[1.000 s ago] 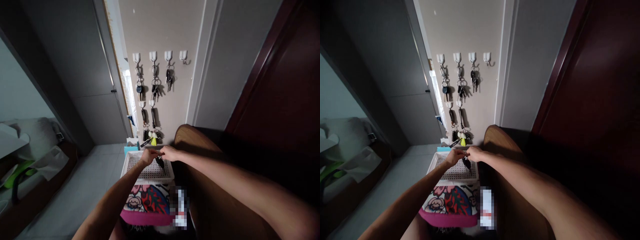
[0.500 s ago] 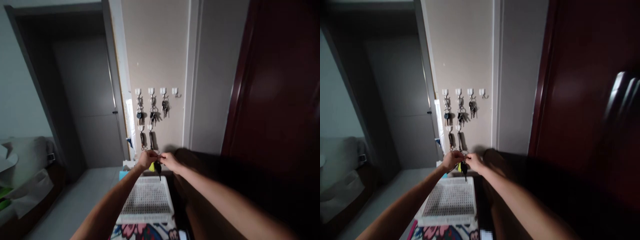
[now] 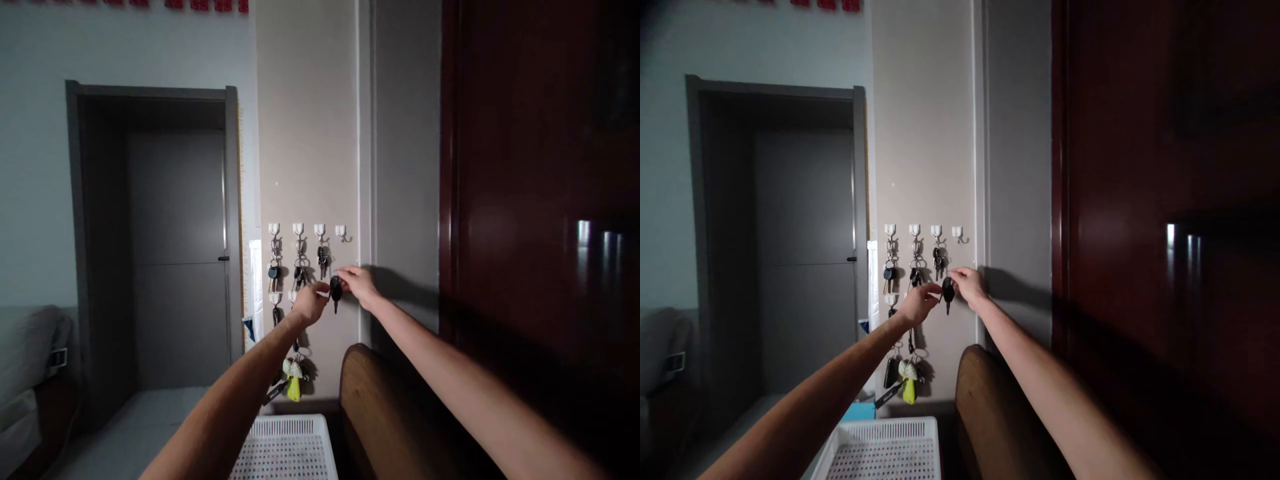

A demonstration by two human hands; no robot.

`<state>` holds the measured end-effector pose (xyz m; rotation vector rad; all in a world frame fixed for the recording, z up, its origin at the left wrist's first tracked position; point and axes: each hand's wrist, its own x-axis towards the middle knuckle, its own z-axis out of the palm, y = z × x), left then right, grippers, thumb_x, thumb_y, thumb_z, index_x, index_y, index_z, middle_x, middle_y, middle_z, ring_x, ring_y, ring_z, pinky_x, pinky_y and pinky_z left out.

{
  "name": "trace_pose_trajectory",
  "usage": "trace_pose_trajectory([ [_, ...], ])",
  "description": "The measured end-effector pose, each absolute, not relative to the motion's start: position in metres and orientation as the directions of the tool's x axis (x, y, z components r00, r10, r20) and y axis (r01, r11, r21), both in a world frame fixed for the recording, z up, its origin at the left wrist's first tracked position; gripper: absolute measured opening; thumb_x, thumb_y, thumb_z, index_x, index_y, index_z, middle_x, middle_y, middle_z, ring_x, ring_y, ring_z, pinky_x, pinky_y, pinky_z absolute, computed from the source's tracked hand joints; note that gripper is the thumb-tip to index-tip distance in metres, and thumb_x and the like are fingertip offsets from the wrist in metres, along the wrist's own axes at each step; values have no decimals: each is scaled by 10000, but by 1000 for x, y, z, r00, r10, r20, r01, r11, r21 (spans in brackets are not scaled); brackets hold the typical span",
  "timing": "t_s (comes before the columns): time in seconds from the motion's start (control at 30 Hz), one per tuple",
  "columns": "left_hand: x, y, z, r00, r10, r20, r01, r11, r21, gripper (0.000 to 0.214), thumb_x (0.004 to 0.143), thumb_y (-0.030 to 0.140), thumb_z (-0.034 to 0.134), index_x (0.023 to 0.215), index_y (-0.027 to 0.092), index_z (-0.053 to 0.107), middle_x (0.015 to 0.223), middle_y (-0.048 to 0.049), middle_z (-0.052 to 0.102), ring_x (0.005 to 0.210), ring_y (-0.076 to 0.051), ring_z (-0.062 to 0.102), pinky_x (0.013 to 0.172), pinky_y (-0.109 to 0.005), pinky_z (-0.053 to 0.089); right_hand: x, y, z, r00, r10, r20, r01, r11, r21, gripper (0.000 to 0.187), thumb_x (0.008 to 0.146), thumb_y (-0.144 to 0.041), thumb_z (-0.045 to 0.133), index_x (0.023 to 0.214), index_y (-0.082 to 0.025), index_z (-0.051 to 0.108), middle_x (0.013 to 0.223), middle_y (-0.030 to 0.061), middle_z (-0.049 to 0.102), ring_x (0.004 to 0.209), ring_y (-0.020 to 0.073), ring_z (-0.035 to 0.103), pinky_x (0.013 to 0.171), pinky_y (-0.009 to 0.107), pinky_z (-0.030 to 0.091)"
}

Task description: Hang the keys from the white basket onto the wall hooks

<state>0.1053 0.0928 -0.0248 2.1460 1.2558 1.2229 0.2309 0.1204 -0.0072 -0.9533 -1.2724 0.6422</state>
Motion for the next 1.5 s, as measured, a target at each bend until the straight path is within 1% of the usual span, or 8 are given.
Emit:
trace_pose_trajectory([
  [0.13,115,91,-3,222,811,541,578,-556,597,325,611,112,400,902,181,526,722,-16,568,592,-82,483,581,-177,385,239,129,32,310,783,539,116,532,-839,88,551,-166,509,626,-124,524,460,-42,475,390,33,407,366,145,333],
  [0.33,130,97,15,235,768,596,585,-601,544,393,615,104,397,993,177,477,861,-43,557,724,-111,499,669,-202,383,242,140,64,391,733,556,197,524,-829,59,590,-133,477,623,-116,522,464,-26,478,378,28,413,341,125,321],
  [0.47,137,104,17,246,748,616,572,-625,531,433,607,83,396,1028,167,447,985,-42,515,806,-116,483,708,-202,375,242,147,68,424,715,556,284,479,-831,94,597,-139,474,651,-107,543,488,-4,508,385,34,427,339,125,329],
  [0.63,140,111,15,230,761,607,606,-600,523,442,612,84,387,1043,168,434,1003,-48,507,814,-126,483,705,-214,381,243,158,67,451,700,553,377,412,-830,110,593,-137,476,647,-102,565,500,14,538,379,43,445,339,130,342],
  [0.9,133,106,5,247,751,612,609,-611,505,431,613,95,393,1038,151,437,1009,-47,506,804,-123,493,731,-210,376,246,160,49,427,732,531,378,389,-840,199,616,-150,452,770,-95,567,650,55,586,461,72,512,377,146,374],
  [1.03,117,101,-31,250,785,567,602,-585,544,433,618,101,381,1046,143,424,1017,-47,500,806,-111,494,724,-194,383,248,157,21,417,665,620,504,398,-766,253,617,-170,445,839,-122,556,701,46,595,569,97,539,493,180,411],
  [1.2,97,98,-71,228,850,474,659,-493,567,434,603,96,385,1033,132,435,1016,-56,497,790,-112,498,731,-200,378,244,151,22,345,504,792,737,377,-561,275,618,-187,451,871,-153,554,789,43,590,702,112,525,645,207,392],
  [1.5,89,89,-64,246,839,485,618,-521,589,417,599,110,392,1009,146,456,969,-42,521,775,-106,490,680,-184,387,238,166,44,362,558,747,809,209,-549,248,631,-240,454,845,-175,562,776,30,597,697,111,523,612,184,376],
])
